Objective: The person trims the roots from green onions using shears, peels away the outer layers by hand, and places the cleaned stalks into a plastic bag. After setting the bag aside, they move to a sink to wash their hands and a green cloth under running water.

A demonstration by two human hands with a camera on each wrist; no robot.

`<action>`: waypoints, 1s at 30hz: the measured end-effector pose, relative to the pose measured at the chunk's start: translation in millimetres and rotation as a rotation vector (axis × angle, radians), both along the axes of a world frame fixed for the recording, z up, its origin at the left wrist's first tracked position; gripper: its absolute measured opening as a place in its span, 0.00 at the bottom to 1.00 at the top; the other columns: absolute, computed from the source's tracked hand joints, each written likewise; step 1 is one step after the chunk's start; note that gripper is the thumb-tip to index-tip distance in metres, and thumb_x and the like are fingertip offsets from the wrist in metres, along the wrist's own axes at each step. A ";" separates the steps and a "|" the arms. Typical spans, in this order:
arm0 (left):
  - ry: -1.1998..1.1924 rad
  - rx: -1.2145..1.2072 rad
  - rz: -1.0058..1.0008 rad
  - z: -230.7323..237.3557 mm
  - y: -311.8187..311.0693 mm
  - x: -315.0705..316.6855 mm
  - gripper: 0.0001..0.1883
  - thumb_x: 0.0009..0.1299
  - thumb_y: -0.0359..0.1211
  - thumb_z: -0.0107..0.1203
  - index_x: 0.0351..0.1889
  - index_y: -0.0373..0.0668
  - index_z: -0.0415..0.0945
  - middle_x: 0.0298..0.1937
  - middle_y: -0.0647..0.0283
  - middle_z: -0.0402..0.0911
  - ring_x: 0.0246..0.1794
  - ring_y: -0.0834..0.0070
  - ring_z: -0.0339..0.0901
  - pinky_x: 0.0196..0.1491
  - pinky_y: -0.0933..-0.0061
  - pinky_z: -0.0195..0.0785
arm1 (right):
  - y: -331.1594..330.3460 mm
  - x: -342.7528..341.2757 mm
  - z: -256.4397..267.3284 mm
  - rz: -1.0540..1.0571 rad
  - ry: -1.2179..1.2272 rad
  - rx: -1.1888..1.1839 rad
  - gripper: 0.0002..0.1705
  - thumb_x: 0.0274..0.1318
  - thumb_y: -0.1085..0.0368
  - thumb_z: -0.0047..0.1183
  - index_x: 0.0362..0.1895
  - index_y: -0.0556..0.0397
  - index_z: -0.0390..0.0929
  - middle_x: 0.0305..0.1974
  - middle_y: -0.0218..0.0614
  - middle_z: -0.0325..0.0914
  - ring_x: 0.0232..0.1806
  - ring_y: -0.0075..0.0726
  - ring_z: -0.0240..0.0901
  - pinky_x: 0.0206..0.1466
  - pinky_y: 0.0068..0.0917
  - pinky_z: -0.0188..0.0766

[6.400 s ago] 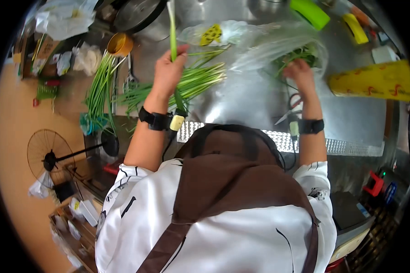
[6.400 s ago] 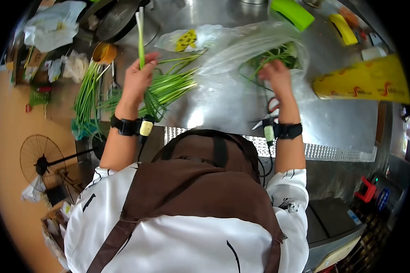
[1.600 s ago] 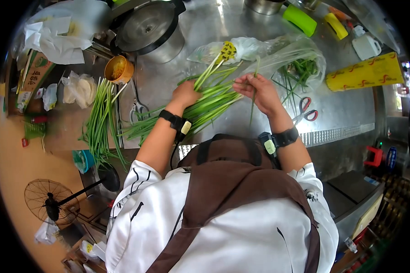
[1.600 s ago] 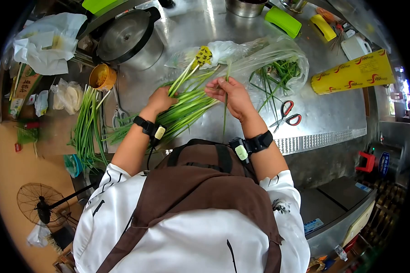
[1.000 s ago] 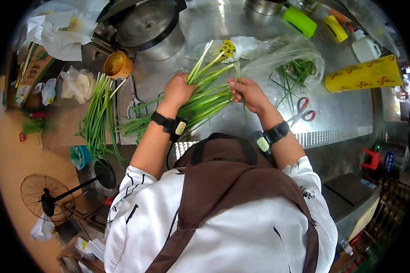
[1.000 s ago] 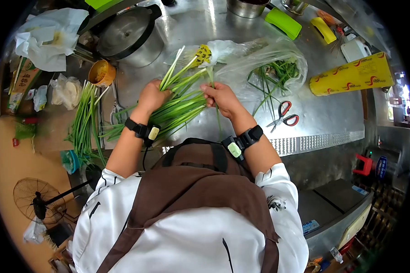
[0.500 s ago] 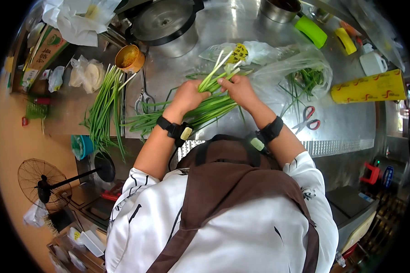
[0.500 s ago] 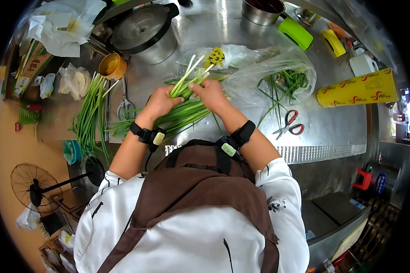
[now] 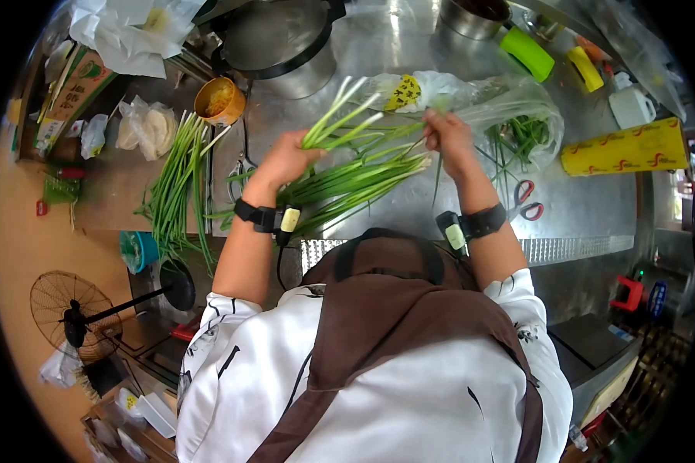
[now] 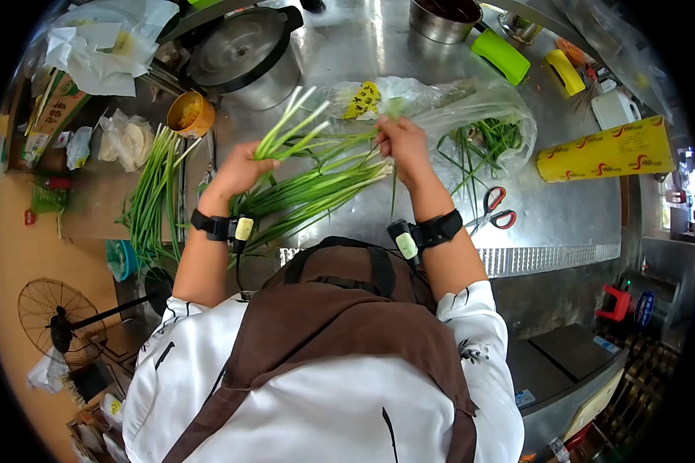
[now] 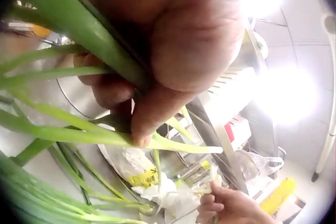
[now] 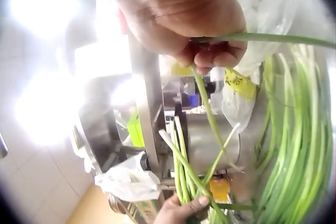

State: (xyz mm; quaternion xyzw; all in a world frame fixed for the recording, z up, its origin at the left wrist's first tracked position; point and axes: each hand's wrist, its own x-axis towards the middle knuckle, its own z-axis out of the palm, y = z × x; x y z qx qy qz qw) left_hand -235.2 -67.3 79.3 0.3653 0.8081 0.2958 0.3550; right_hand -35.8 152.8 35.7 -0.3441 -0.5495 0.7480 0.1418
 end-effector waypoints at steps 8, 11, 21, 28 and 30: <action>-0.076 0.358 0.198 7.7 -23.1 -12.1 0.11 0.67 0.29 0.51 0.47 0.37 0.72 0.37 0.66 0.79 0.37 0.81 0.72 0.46 0.78 0.64 | -11.7 -9.0 -9.2 0.007 -0.004 -0.025 0.11 0.61 0.63 0.45 0.41 0.59 0.70 0.30 0.38 0.76 0.37 0.36 0.75 0.40 0.31 0.74; -0.217 0.440 0.259 18.6 -19.9 -5.1 0.09 0.68 0.29 0.51 0.43 0.36 0.72 0.33 0.66 0.76 0.34 0.81 0.71 0.42 0.78 0.64 | -8.2 -23.4 -49.3 0.132 -0.280 0.498 0.14 0.56 0.66 0.46 0.45 0.59 0.70 0.35 0.47 0.78 0.42 0.46 0.76 0.43 0.38 0.73; -0.167 0.452 0.348 10.0 -5.1 10.3 0.14 0.60 0.28 0.60 0.43 0.38 0.73 0.28 0.73 0.72 0.22 0.87 0.64 0.25 0.85 0.59 | -20.2 -27.0 -39.3 0.125 -0.254 1.053 0.16 0.50 0.68 0.49 0.46 0.54 0.74 0.39 0.50 0.76 0.41 0.57 0.73 0.43 0.43 0.69; -0.403 0.352 0.164 5.4 31.3 25.3 0.15 0.58 0.31 0.62 0.43 0.37 0.76 0.27 0.72 0.74 0.21 0.87 0.65 0.24 0.82 0.60 | -55.1 -24.8 11.4 0.111 0.296 0.960 0.11 0.54 0.73 0.47 0.42 0.53 0.77 0.35 0.40 0.76 0.33 0.38 0.72 0.37 0.25 0.68; -0.407 0.305 0.058 1.2 35.4 25.7 0.15 0.57 0.32 0.62 0.41 0.38 0.77 0.26 0.71 0.75 0.21 0.86 0.66 0.24 0.81 0.61 | -58.4 -26.2 15.7 0.106 0.363 0.825 0.11 0.56 0.72 0.46 0.42 0.54 0.76 0.33 0.33 0.76 0.34 0.28 0.71 0.39 0.24 0.67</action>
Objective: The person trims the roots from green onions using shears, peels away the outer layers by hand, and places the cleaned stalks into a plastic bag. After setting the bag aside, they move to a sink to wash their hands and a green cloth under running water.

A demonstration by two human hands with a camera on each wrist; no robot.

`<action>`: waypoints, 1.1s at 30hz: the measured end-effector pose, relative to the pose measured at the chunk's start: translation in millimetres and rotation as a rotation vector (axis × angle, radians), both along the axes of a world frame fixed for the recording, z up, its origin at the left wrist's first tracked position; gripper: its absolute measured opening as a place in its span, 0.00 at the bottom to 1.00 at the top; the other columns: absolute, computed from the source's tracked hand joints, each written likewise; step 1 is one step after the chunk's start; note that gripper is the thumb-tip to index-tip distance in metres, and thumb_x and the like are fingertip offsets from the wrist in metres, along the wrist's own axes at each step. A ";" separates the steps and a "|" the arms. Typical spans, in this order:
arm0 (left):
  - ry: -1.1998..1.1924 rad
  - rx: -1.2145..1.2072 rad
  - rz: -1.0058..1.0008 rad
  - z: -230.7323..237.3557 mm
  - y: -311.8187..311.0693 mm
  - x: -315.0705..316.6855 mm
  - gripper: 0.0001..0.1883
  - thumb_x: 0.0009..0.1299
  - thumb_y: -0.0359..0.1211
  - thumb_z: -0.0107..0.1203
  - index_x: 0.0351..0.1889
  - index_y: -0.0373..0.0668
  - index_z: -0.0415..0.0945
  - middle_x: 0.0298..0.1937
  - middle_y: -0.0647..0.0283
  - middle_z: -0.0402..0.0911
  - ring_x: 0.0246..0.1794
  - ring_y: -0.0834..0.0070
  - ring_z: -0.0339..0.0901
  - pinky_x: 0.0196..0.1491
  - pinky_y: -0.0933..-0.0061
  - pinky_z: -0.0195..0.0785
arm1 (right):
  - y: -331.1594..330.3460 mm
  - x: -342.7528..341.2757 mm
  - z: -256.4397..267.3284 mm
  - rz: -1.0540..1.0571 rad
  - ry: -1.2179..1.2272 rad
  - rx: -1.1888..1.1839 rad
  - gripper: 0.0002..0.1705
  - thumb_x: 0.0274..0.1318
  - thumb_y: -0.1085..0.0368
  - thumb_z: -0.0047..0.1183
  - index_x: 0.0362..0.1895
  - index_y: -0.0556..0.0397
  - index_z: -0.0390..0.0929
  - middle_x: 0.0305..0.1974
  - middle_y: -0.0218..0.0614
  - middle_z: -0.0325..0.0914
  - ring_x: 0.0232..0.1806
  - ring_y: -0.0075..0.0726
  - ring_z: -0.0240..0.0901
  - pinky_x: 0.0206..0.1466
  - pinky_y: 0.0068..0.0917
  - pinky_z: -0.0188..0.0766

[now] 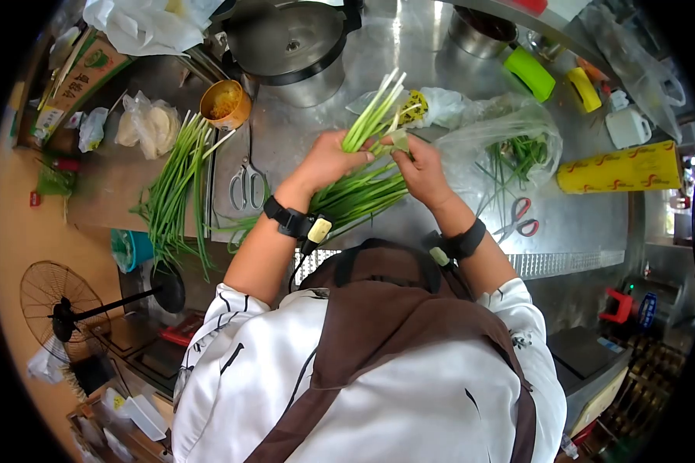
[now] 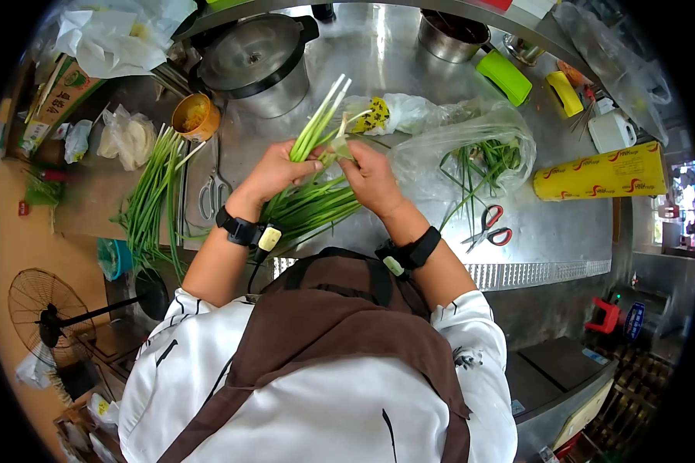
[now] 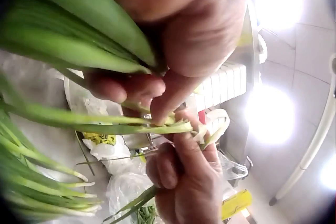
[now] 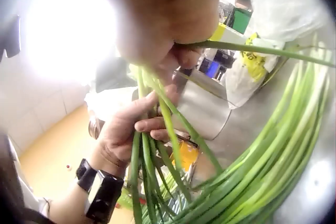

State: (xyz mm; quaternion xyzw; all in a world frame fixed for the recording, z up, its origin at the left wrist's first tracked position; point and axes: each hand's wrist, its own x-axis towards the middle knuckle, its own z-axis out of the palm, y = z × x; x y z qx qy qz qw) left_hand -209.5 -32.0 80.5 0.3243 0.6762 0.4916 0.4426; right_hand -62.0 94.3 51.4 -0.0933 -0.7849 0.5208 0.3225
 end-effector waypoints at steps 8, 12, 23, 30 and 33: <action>-0.047 -0.051 0.040 6.1 -15.8 -9.0 0.11 0.55 0.31 0.64 0.33 0.38 0.76 0.21 0.72 0.72 0.17 0.87 0.63 0.21 0.84 0.55 | 33.4 15.9 10.9 -0.177 0.037 -0.586 0.08 0.62 0.68 0.44 0.42 0.52 0.75 0.31 0.34 0.78 0.17 0.13 0.55 0.19 0.14 0.50; -0.058 -0.076 0.043 0.2 -29.2 -16.3 0.10 0.58 0.30 0.62 0.35 0.38 0.76 0.25 0.69 0.75 0.17 0.87 0.63 0.21 0.84 0.55 | 64.6 31.8 17.6 -0.268 0.264 -0.758 0.08 0.62 0.67 0.44 0.43 0.53 0.72 0.36 0.38 0.79 0.19 0.18 0.60 0.20 0.15 0.54; 0.258 -0.038 0.270 14.8 -59.5 -30.2 0.10 0.63 0.34 0.59 0.38 0.37 0.78 0.24 0.76 0.71 0.24 0.86 0.63 0.28 0.80 0.58 | 99.6 120.4 67.4 -0.198 0.495 -0.973 0.13 0.65 0.63 0.35 0.45 0.54 0.70 0.51 0.48 0.73 0.49 0.40 0.73 0.56 0.36 0.69; 0.191 0.152 0.247 33.5 -49.5 -21.0 0.11 0.63 0.32 0.58 0.39 0.35 0.76 0.24 0.68 0.74 0.26 0.82 0.69 0.31 0.76 0.65 | 138.8 178.8 29.4 0.150 0.541 -1.115 0.13 0.64 0.62 0.32 0.44 0.57 0.66 0.36 0.40 0.71 0.23 0.21 0.64 0.32 0.20 0.65; 0.475 -0.232 -0.046 -5.9 -23.6 3.6 0.17 0.57 0.34 0.61 0.42 0.36 0.75 0.30 0.59 0.79 0.31 0.70 0.76 0.38 0.69 0.69 | 113.8 153.1 19.0 -0.159 0.224 -1.257 0.15 0.62 0.59 0.36 0.41 0.57 0.68 0.25 0.32 0.67 0.15 0.18 0.49 0.20 0.18 0.50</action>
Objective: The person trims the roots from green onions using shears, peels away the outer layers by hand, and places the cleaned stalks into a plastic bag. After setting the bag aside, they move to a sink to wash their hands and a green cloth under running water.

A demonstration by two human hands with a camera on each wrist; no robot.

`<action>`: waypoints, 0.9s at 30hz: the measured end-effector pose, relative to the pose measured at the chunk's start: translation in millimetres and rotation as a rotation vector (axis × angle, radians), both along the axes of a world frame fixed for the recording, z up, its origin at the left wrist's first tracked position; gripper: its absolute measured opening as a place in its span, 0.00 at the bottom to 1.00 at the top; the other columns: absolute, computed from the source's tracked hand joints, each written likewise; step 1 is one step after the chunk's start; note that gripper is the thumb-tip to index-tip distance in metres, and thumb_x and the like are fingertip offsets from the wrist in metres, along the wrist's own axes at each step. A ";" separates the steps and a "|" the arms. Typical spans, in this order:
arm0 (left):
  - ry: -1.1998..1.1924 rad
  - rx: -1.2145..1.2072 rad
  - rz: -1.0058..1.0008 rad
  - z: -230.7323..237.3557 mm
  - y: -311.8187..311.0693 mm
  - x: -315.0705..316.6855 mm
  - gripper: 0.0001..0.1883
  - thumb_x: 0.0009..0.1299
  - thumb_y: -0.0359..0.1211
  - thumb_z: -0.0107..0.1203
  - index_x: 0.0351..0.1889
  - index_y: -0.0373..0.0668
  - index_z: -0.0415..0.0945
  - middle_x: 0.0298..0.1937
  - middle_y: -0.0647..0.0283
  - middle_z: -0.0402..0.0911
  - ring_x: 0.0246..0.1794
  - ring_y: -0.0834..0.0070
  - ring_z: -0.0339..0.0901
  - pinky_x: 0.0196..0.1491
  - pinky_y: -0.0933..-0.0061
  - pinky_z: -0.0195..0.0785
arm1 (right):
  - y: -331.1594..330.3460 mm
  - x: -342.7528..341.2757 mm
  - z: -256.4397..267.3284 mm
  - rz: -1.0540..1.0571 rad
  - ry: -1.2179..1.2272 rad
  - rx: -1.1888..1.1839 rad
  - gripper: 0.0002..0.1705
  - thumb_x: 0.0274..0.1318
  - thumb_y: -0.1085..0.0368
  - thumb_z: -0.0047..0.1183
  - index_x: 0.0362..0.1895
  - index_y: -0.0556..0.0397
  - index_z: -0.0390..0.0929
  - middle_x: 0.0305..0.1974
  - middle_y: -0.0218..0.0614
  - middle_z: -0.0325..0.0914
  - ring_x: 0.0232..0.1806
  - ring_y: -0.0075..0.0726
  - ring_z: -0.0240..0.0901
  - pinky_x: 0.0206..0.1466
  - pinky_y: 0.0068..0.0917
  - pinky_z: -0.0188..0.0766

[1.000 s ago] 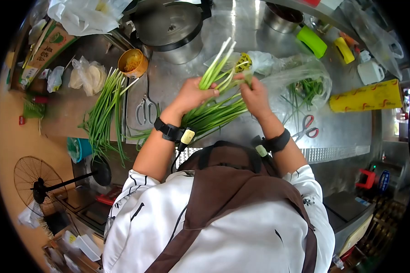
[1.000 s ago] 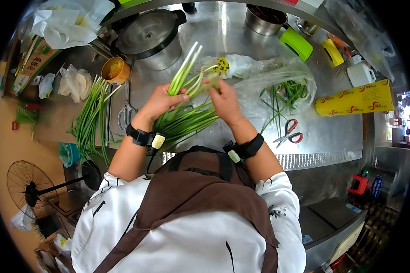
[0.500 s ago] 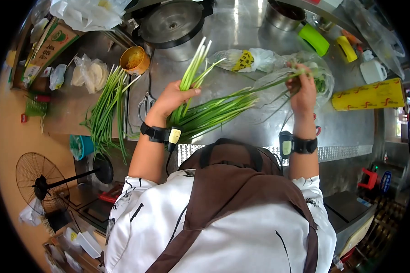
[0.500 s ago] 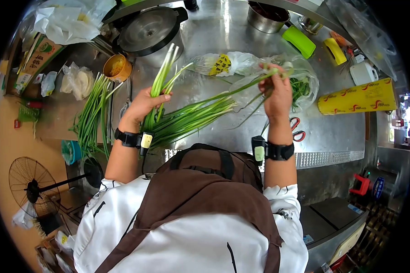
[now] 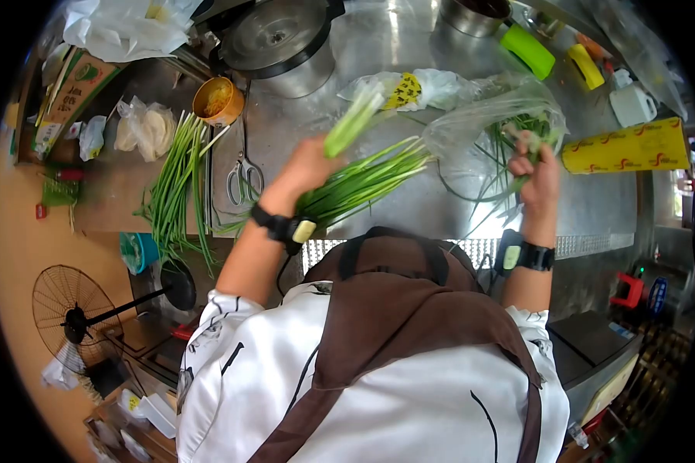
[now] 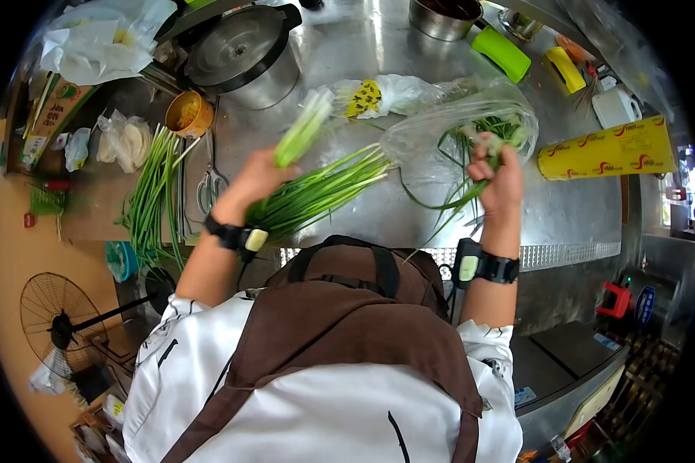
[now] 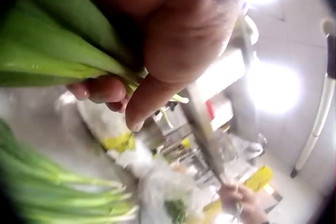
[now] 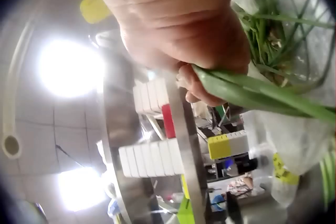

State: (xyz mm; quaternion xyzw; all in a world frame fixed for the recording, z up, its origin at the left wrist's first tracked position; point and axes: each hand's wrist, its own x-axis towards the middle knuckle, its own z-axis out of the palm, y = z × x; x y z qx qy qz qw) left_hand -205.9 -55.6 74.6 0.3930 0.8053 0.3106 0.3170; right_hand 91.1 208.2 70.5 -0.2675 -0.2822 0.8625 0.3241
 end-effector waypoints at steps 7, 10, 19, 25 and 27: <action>0.166 -0.211 -0.011 -86.8 30.7 11.3 0.20 0.50 0.38 0.64 0.39 0.38 0.77 0.34 0.51 0.80 0.36 0.57 0.78 0.41 0.64 0.69 | -51.5 -57.5 -31.5 0.255 -0.225 -0.013 0.15 0.57 0.52 0.52 0.33 0.50 0.70 0.20 0.23 0.65 0.13 0.16 0.48 0.17 0.17 0.46; 0.131 -0.320 -0.024 -74.7 37.3 7.4 0.18 0.51 0.37 0.63 0.39 0.40 0.78 0.35 0.52 0.81 0.36 0.59 0.78 0.42 0.64 0.69 | -67.6 -78.1 -44.5 0.343 -0.366 0.097 0.12 0.53 0.61 0.57 0.37 0.51 0.70 0.22 0.24 0.64 0.14 0.16 0.49 0.17 0.18 0.48; -0.117 -0.058 -0.027 -45.3 30.2 0.8 0.16 0.51 0.31 0.62 0.39 0.36 0.77 0.31 0.62 0.81 0.28 0.77 0.75 0.36 0.74 0.69 | -89.8 -113.8 -49.4 0.524 -0.329 0.102 0.11 0.53 0.70 0.54 0.40 0.56 0.68 0.23 0.27 0.66 0.15 0.18 0.52 0.18 0.20 0.51; -0.260 0.025 -0.053 -16.4 29.8 12.8 0.14 0.55 0.28 0.62 0.40 0.35 0.77 0.31 0.70 0.79 0.29 0.85 0.71 0.35 0.79 0.67 | -107.5 -140.2 -39.3 0.534 -0.354 0.154 0.07 0.54 0.67 0.55 0.35 0.55 0.71 0.23 0.27 0.68 0.14 0.17 0.52 0.18 0.19 0.50; -0.265 0.023 -0.041 -20.7 27.7 12.4 0.14 0.55 0.28 0.62 0.40 0.35 0.76 0.31 0.70 0.79 0.30 0.85 0.71 0.36 0.79 0.67 | -105.2 -137.7 -38.8 0.545 -0.380 0.204 0.07 0.54 0.66 0.55 0.34 0.55 0.72 0.22 0.27 0.67 0.14 0.17 0.52 0.18 0.19 0.50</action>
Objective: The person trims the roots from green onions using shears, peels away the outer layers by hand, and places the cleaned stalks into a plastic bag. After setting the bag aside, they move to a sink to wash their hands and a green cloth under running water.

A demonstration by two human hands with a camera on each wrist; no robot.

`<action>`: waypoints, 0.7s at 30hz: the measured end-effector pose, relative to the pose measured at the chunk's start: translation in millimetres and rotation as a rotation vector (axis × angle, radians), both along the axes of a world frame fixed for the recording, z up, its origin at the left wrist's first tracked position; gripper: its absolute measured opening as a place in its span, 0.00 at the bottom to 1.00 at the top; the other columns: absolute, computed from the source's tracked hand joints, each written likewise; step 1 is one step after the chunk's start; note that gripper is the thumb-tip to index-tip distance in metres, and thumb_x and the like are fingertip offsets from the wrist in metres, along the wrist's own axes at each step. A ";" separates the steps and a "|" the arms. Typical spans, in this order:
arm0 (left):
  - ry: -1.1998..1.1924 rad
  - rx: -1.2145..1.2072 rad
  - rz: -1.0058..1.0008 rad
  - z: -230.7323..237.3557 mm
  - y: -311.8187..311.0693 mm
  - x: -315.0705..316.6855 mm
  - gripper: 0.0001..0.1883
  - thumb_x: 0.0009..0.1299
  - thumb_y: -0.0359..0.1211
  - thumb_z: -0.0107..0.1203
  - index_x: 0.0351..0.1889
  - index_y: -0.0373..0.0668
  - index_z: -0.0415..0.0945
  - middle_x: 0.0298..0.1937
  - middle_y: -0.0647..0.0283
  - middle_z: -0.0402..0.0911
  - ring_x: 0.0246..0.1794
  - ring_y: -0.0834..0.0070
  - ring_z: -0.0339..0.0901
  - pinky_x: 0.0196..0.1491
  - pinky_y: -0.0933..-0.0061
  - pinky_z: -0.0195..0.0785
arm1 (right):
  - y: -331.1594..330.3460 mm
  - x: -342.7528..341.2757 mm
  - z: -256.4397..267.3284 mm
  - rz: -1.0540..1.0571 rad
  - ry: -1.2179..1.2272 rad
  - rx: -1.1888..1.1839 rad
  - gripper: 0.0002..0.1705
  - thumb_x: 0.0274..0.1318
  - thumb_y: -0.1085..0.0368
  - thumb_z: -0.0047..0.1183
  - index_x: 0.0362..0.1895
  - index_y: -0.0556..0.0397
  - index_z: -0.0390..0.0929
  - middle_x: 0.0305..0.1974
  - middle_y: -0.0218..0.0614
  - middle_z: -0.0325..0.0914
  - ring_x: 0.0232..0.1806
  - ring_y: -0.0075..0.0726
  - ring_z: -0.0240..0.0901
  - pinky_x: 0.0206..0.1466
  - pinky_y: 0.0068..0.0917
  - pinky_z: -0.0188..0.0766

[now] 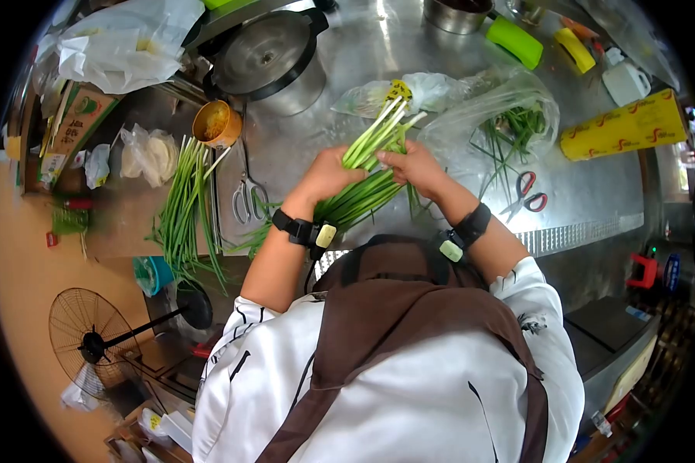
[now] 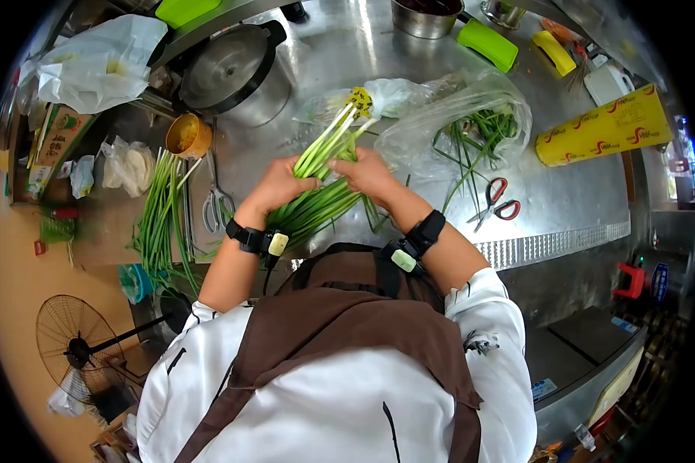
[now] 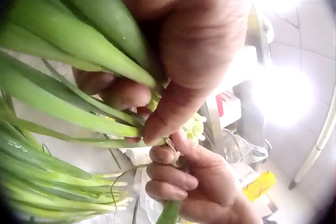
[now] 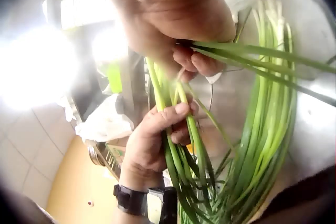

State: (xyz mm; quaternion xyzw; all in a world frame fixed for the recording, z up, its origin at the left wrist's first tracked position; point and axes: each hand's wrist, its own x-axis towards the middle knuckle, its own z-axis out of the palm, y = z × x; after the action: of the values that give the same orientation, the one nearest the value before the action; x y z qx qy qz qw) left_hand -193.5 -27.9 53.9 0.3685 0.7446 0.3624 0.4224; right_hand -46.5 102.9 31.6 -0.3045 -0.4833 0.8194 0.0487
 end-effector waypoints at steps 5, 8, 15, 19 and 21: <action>0.007 0.014 -0.098 -11.3 -11.2 -9.6 0.14 0.56 0.28 0.59 0.40 0.34 0.76 0.32 0.71 0.78 0.31 0.85 0.71 0.37 0.80 0.67 | 14.3 14.7 0.5 -0.089 -0.111 0.075 0.07 0.54 0.63 0.56 0.33 0.53 0.75 0.21 0.25 0.67 0.15 0.17 0.55 0.17 0.18 0.51; 0.029 -0.013 -0.093 -6.4 -20.3 -14.7 0.18 0.53 0.33 0.59 0.41 0.37 0.77 0.33 0.58 0.82 0.32 0.73 0.77 0.41 0.72 0.69 | 41.3 33.6 0.6 -0.177 0.030 -0.020 0.08 0.56 0.62 0.53 0.33 0.54 0.75 0.20 0.26 0.66 0.16 0.19 0.57 0.18 0.19 0.53; 0.080 -0.006 0.011 -8.1 -30.0 -18.5 0.15 0.54 0.32 0.56 0.38 0.34 0.74 0.28 0.57 0.79 0.28 0.74 0.75 0.36 0.72 0.68 | 69.2 70.4 14.7 -0.536 0.309 -0.068 0.11 0.61 0.61 0.47 0.33 0.57 0.74 0.29 0.36 0.74 0.25 0.29 0.70 0.32 0.28 0.69; 0.205 -0.014 -0.025 -13.4 -24.6 4.8 0.16 0.57 0.30 0.56 0.43 0.35 0.73 0.29 0.63 0.77 0.30 0.80 0.70 0.37 0.75 0.66 | 63.9 79.1 25.8 -0.590 0.307 -0.072 0.11 0.64 0.61 0.43 0.35 0.56 0.71 0.40 0.43 0.76 0.35 0.35 0.75 0.44 0.34 0.73; 0.248 0.038 -0.101 -26.1 -18.6 19.0 0.16 0.55 0.32 0.59 0.41 0.35 0.73 0.31 0.54 0.78 0.31 0.69 0.75 0.38 0.69 0.67 | 65.1 82.6 23.5 -0.615 0.327 -0.101 0.11 0.64 0.61 0.43 0.35 0.56 0.70 0.40 0.42 0.75 0.33 0.34 0.74 0.42 0.32 0.73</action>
State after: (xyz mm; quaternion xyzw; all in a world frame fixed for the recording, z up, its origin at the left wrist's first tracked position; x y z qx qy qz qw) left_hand -174.5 -46.5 27.8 0.4554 0.7647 0.3064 0.3377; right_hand 36.0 168.1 55.1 -0.3025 -0.3136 0.8273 0.3546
